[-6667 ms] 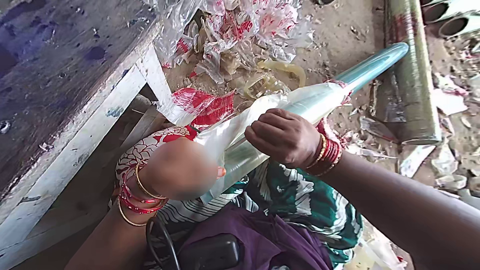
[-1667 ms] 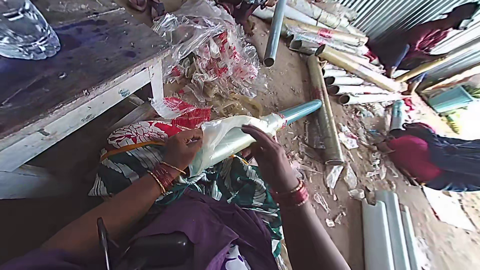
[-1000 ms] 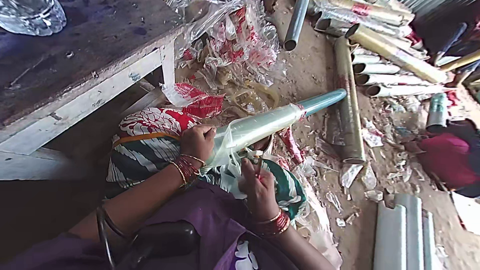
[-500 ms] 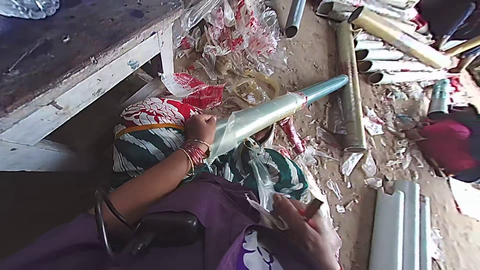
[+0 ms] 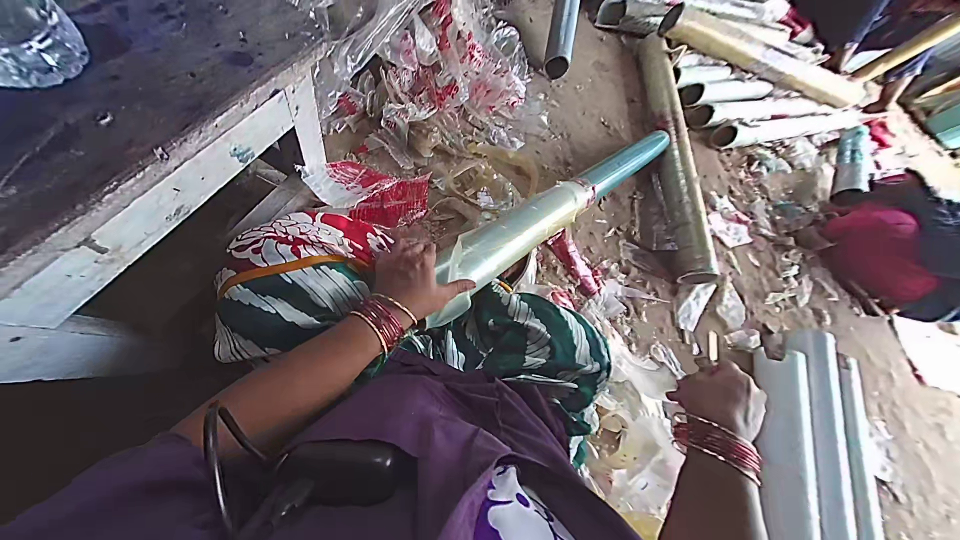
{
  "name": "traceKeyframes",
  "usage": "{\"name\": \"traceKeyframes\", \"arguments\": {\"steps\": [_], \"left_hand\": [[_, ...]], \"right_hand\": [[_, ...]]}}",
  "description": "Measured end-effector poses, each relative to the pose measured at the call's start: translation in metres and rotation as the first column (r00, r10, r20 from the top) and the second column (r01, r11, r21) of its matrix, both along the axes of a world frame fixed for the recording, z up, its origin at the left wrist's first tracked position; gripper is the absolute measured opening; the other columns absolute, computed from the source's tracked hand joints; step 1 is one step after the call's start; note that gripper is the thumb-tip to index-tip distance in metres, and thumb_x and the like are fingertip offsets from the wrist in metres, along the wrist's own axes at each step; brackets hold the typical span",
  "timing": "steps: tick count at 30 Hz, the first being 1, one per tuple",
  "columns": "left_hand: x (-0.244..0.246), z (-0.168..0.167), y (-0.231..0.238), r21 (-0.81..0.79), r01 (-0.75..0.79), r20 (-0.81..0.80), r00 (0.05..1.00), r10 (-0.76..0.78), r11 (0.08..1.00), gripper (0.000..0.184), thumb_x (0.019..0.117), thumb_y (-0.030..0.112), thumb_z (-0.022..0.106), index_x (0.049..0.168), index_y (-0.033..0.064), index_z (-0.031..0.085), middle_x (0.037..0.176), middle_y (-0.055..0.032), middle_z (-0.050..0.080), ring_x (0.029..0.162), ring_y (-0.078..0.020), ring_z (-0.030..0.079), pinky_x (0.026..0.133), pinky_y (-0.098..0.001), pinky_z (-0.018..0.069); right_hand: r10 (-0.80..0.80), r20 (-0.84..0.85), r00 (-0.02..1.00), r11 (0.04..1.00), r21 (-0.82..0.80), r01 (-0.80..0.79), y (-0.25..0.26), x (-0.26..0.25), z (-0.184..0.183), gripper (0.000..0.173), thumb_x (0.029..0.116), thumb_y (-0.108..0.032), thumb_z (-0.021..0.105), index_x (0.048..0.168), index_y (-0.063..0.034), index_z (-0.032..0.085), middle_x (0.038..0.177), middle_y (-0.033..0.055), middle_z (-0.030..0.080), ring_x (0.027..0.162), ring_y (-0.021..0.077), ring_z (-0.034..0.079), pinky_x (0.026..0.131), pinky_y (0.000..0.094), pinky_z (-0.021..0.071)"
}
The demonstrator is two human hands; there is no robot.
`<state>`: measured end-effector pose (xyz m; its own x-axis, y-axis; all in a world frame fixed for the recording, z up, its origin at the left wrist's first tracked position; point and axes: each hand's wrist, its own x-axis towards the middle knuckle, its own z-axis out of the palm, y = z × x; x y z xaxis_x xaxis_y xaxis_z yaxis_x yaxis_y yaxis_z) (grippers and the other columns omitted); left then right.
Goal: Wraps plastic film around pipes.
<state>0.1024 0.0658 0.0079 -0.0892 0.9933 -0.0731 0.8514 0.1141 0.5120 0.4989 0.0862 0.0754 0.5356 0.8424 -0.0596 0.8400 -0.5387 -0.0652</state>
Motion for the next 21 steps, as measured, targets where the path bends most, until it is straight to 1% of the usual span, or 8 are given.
{"name": "traceKeyframes", "arguments": {"steps": [4, 7, 9, 10, 11, 14, 16, 21], "left_hand": [[0.01, -0.022, 0.004, 0.158, 0.046, 0.132, 0.989, -0.068, 0.986, 0.063, 0.1024, 0.049, 0.058, 0.133, -0.0053, 0.064, 0.133, -0.0234, 0.066, 0.126, -0.0383, 0.063, 0.105, -0.0579, 0.0486], [-0.003, -0.025, 0.008, 0.161, -0.045, 0.357, 0.934, -0.016, 0.986, 0.047, 0.1092, 0.032, 0.048, 0.126, -0.0056, 0.069, 0.127, -0.0234, 0.07, 0.121, -0.0373, 0.067, 0.107, -0.056, 0.0479], [-0.006, -0.021, 0.008, 0.101, -0.126, 0.441, 0.895, 0.069, 0.987, 0.049, 0.111, 0.031, 0.044, 0.103, -0.0097, 0.071, 0.094, -0.026, 0.07, 0.093, -0.04, 0.069, 0.087, -0.0601, 0.0508], [-0.007, -0.018, 0.01, 0.069, -0.142, 0.456, 0.885, 0.096, 0.987, 0.053, 0.1117, 0.032, 0.042, 0.095, -0.0103, 0.069, 0.083, -0.0249, 0.066, 0.083, -0.0393, 0.066, 0.08, -0.0595, 0.0499], [-0.007, -0.017, 0.011, 0.044, -0.15, 0.462, 0.88, 0.113, 0.988, 0.055, 0.1121, 0.033, 0.04, 0.092, -0.0098, 0.068, 0.079, -0.0238, 0.064, 0.08, -0.0386, 0.064, 0.077, -0.0588, 0.0491], [-0.011, -0.019, 0.011, -0.005, -0.164, 0.499, 0.854, 0.144, 0.987, 0.057, 0.113, 0.036, 0.034, 0.11, -0.0068, 0.072, 0.096, -0.0256, 0.071, 0.097, -0.0408, 0.068, 0.09, -0.0605, 0.0491], [-0.013, -0.02, 0.012, -0.04, -0.187, 0.541, 0.822, 0.179, 0.982, 0.059, 0.1136, 0.037, 0.031, 0.112, -0.0061, 0.072, 0.109, -0.0264, 0.072, 0.108, -0.0408, 0.068, 0.097, -0.061, 0.0474], [-0.02, -0.021, 0.008, 0.011, -0.288, 0.678, 0.706, 0.204, 0.958, 0.052, 0.112, 0.036, 0.038, 0.113, -0.0023, 0.073, 0.112, -0.0179, 0.074, 0.109, -0.0275, 0.069, 0.099, -0.0519, 0.0485]], "right_hand": [[0.119, 0.08, 0.99, 0.983, 0.129, -0.128, 0.014, -0.038, 0.005, 0.038, 0.1068, -0.012, 0.042, 0.137, 0.0023, 0.06, 0.133, 0.035, 0.06, 0.126, 0.0531, 0.058, 0.101, 0.0695, 0.0427], [0.546, 0.051, 0.836, 0.776, 0.345, -0.528, 0.007, -0.083, 0.0, 0.031, 0.1029, -0.009, 0.048, 0.116, 0.0074, 0.07, 0.096, 0.0339, 0.07, 0.087, 0.0516, 0.069, 0.076, 0.0685, 0.0489], [0.759, -0.234, 0.608, 0.644, 0.412, -0.645, 0.002, -0.123, -0.018, 0.026, 0.1012, -0.019, 0.056, 0.099, 0.0004, 0.073, 0.072, 0.0077, 0.064, 0.062, 0.0155, 0.057, 0.06, 0.0375, 0.0472], [0.755, -0.453, 0.475, 0.647, 0.391, -0.655, 0.0, -0.145, -0.026, 0.024, 0.0999, -0.023, 0.059, 0.095, -0.0044, 0.073, 0.071, -0.0032, 0.063, 0.062, 0.0013, 0.054, 0.06, 0.0246, 0.047], [0.696, -0.621, 0.361, 0.66, 0.356, -0.661, -0.002, -0.167, -0.035, 0.024, 0.0989, -0.025, 0.062, 0.091, -0.0055, 0.072, 0.069, -0.0078, 0.06, 0.06, -0.004, 0.051, 0.059, 0.0189, 0.0445], [0.63, -0.718, 0.298, 0.656, 0.285, -0.699, -0.002, -0.215, -0.064, 0.036, 0.0954, -0.033, 0.07, 0.071, -0.0083, 0.061, 0.057, -0.0093, 0.044, 0.051, -0.0013, 0.04, 0.052, 0.0217, 0.0355], [0.654, -0.691, 0.308, 0.653, 0.31, -0.691, -0.001, -0.23, -0.075, 0.041, 0.0947, -0.025, 0.072, 0.062, -0.0092, 0.052, 0.052, -0.0078, 0.041, 0.048, -0.0003, 0.039, 0.05, 0.0215, 0.0334], [0.754, -0.603, 0.261, 0.588, 0.442, -0.677, 0.009, -0.245, -0.069, 0.039, 0.0985, -0.014, 0.064, 0.061, -0.0073, 0.053, 0.051, -0.0053, 0.045, 0.045, -0.0004, 0.04, 0.046, 0.0206, 0.0326]]}}
